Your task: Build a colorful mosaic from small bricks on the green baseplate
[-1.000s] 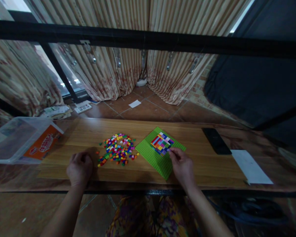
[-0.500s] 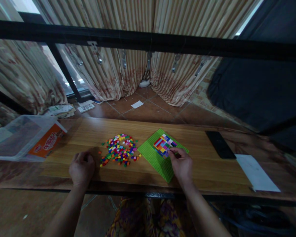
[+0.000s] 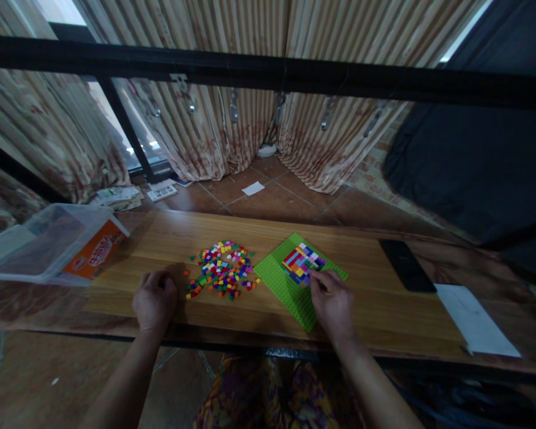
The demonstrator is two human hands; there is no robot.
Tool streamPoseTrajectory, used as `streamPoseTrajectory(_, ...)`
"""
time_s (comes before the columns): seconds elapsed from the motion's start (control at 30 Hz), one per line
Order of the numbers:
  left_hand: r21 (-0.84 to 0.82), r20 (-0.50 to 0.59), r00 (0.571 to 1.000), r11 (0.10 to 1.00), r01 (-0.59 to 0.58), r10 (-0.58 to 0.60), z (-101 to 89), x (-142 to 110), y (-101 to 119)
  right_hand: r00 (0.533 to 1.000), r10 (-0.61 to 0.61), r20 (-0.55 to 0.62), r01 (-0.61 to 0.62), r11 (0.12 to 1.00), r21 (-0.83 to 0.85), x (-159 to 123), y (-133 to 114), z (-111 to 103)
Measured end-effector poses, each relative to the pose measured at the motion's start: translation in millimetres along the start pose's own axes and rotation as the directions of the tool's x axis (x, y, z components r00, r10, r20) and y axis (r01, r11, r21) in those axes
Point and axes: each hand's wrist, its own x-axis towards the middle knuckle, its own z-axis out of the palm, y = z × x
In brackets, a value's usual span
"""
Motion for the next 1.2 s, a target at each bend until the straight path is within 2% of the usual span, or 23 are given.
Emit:
streamPoseTrajectory(0.33,0.045,0.003,1.0,0.999,-0.009,0.009,0.5,-1,0,0.999,-0.021,0.046,0.023,0.999,-0.032,0,2,2)
streamPoseTrajectory(0.5,0.03,0.004,1.0,0.999,-0.012,0.012,-1.1,-1,2,0.997,-0.023,0.072,0.024,1.0,-0.012,1,3,-5)
streamPoseTrajectory(0.63,0.011,-0.011,1.0,1.0,-0.025,0.025,-0.2,-1,1,0.999,-0.018,0.036,0.015,0.997,0.073,-19,-6,-11)
streamPoseTrajectory(0.7,0.001,-0.016,1.0,1.0,-0.027,0.027,0.3,-2,1,0.997,-0.012,0.083,0.001,0.991,0.131,-37,-15,-9)
streamPoseTrajectory(0.83,-0.008,-0.011,1.0,1.0,-0.027,0.027,0.4,-2,1,0.958,-0.043,0.285,-0.032,0.967,0.253,-67,-36,4)
streamPoseTrajectory(0.9,-0.008,-0.004,1.0,1.0,-0.019,0.019,0.6,-3,1,0.945,-0.044,0.325,-0.052,0.958,0.281,-72,-45,14)
streamPoseTrajectory(1.0,-0.01,-0.002,1.0,1.0,-0.006,0.006,1.4,-3,2,0.944,-0.042,0.327,-0.06,0.953,0.297,-66,-54,29)
streamPoseTrajectory(1.2,-0.039,0.011,1.0,0.999,0.001,-0.001,2.4,-5,1,0.927,-0.095,0.363,-0.02,0.954,0.3,-30,-74,66)
